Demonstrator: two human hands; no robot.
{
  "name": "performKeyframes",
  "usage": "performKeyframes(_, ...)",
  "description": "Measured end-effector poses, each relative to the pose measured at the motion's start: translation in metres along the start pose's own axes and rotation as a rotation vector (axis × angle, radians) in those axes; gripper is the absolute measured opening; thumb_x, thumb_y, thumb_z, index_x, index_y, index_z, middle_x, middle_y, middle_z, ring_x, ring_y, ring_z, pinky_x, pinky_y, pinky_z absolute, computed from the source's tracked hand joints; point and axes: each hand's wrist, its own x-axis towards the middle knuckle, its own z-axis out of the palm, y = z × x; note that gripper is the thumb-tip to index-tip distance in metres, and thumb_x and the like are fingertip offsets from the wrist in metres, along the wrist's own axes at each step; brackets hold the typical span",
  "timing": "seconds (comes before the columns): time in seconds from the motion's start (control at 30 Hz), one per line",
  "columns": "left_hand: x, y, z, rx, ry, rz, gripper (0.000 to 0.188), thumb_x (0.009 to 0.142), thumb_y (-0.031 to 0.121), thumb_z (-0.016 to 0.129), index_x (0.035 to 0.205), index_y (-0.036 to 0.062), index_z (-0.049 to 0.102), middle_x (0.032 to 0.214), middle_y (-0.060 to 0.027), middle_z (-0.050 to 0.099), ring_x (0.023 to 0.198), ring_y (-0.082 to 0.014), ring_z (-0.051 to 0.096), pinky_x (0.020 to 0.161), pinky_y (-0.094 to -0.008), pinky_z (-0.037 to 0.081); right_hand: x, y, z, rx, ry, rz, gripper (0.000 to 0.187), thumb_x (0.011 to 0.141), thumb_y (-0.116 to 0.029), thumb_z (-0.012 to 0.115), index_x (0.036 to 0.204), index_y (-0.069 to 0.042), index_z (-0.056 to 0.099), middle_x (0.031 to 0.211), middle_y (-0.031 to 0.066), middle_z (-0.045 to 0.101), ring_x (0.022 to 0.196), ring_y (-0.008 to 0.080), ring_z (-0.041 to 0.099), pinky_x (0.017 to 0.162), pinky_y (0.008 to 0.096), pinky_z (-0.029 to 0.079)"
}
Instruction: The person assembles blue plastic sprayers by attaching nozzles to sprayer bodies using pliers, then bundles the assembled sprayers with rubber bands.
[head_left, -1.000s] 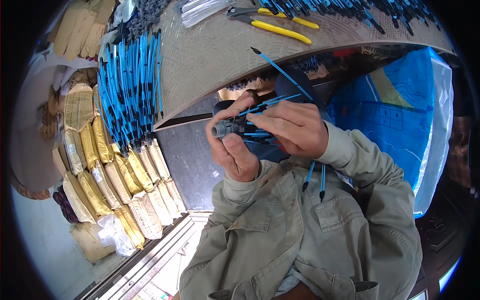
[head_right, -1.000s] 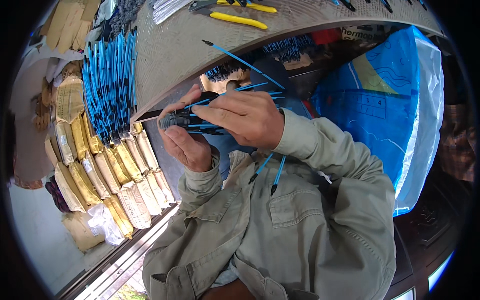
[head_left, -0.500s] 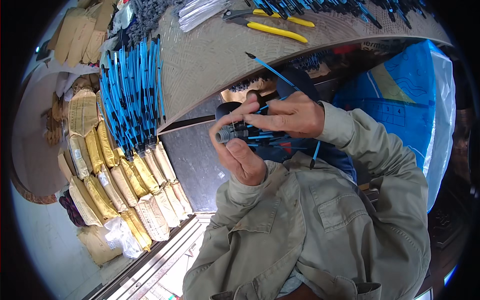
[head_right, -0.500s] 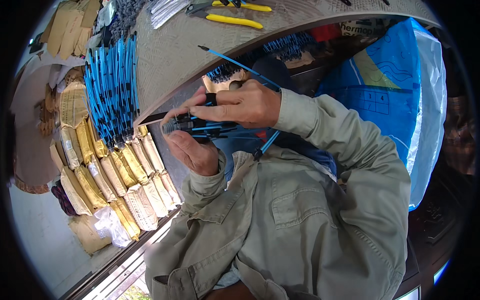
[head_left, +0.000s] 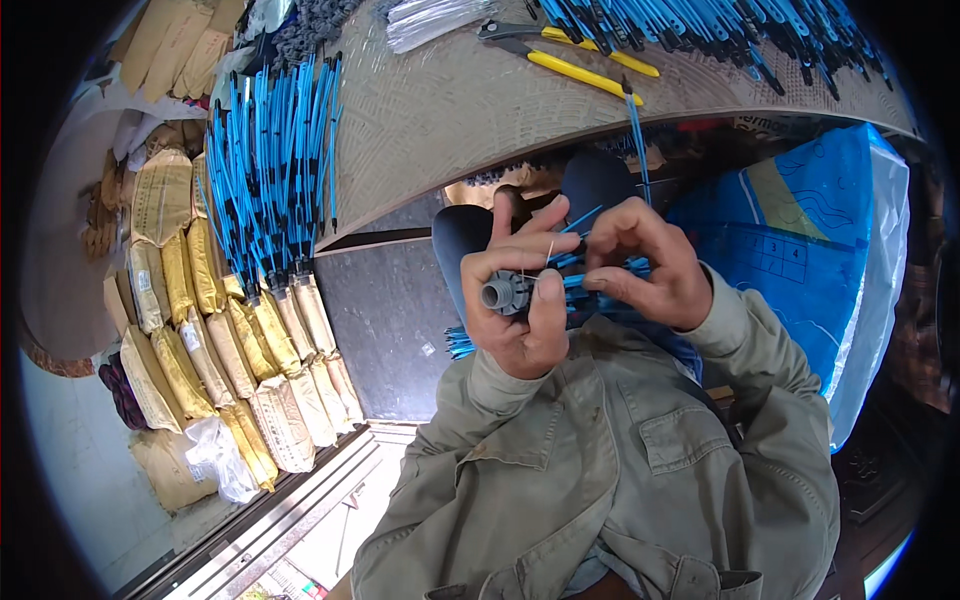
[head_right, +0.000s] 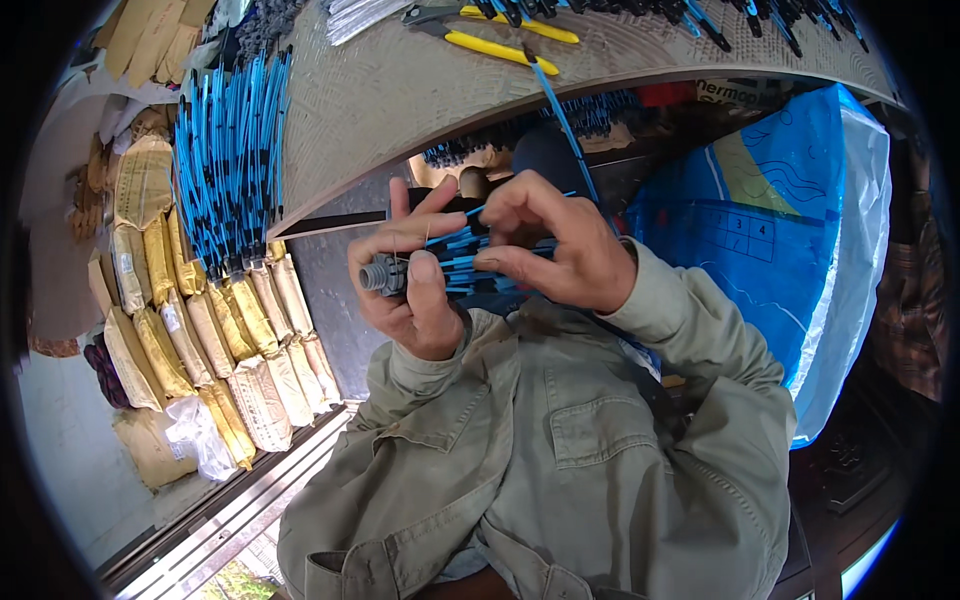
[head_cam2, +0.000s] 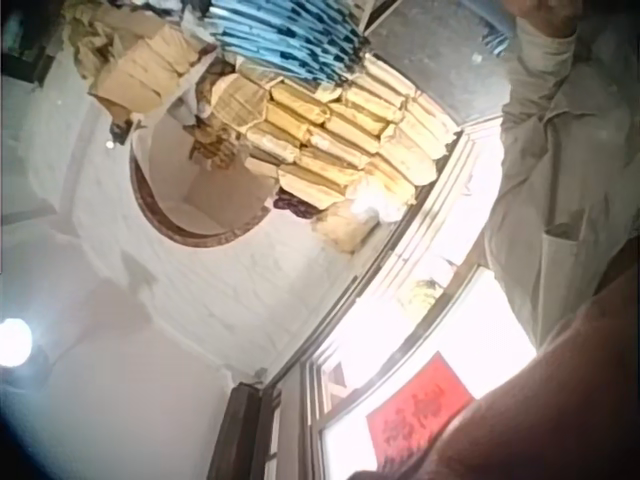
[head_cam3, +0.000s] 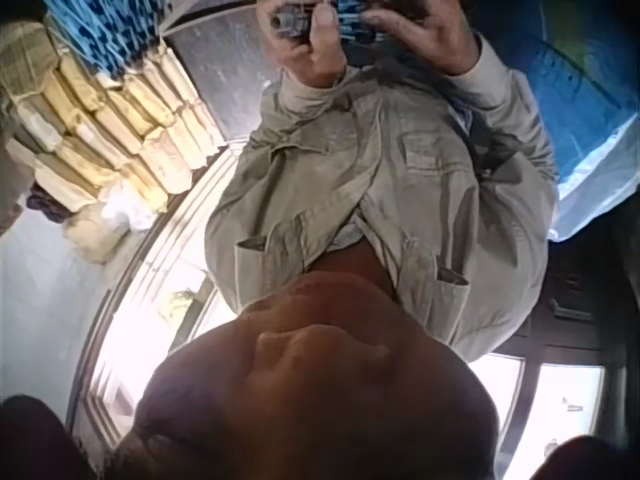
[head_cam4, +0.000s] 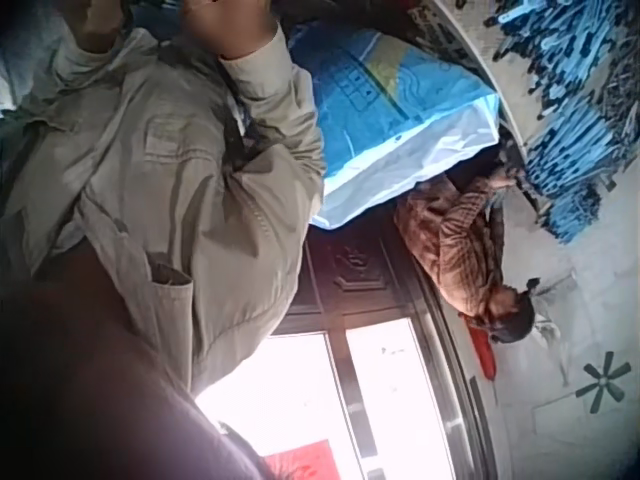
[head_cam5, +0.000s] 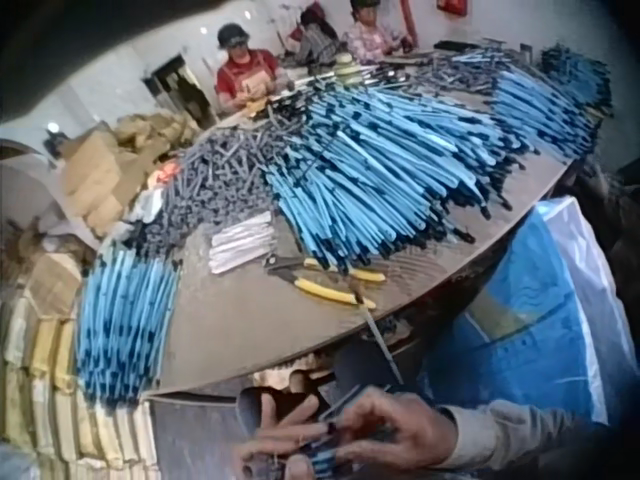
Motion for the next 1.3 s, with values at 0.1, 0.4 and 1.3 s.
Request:
performKeyframes(0.1, -0.002, 0.003, 0.003, 0.004, -0.054, 0.018, 0.014, 0.086, 0.009, 0.047, 0.094, 0.0014, 0.039, 0.089, -0.0207, 0.061, 0.101, -0.0369, 0.057, 0.102, -0.0517, 0.027, -0.002, -0.009, -0.012, 0.152, -0.106, 0.276, 0.014, 0.077, -0.004, 0.064, 0.090, -0.001, 0.060, 0.074, 0.0094, 0.059, 0.063, 0.0209, 0.059, 0.056, 0.0282, 0.045)
performKeyframes(0.4, -0.011, 0.003, -0.018, -0.205, 0.035, -0.111, 0.025, 0.080, -0.005, 0.054, 0.097, 0.0021, 0.036, 0.094, -0.0190, 0.059, 0.096, -0.0340, 0.059, 0.091, -0.0477, 0.041, 0.010, -0.025, -0.045, -0.280, -0.049, 0.147, 0.008, 0.080, -0.006, 0.062, 0.078, 0.002, 0.062, 0.073, 0.0111, 0.062, 0.065, 0.0163, 0.060, 0.057, 0.0266, 0.045)
performKeyframes(1.3, -0.023, 0.021, -0.127, 0.156, 0.031, -0.147, 0.024, 0.075, -0.006, 0.060, 0.095, -0.0001, 0.046, 0.087, -0.0129, 0.060, 0.093, -0.0265, 0.063, 0.074, -0.0310, 0.049, 0.123, 0.050, -0.017, -1.582, 0.086, -0.419, 0.019, 0.080, -0.027, 0.061, 0.090, -0.012, 0.055, 0.091, 0.0019, 0.061, 0.090, 0.0203, 0.055, 0.083, 0.0362, 0.038)
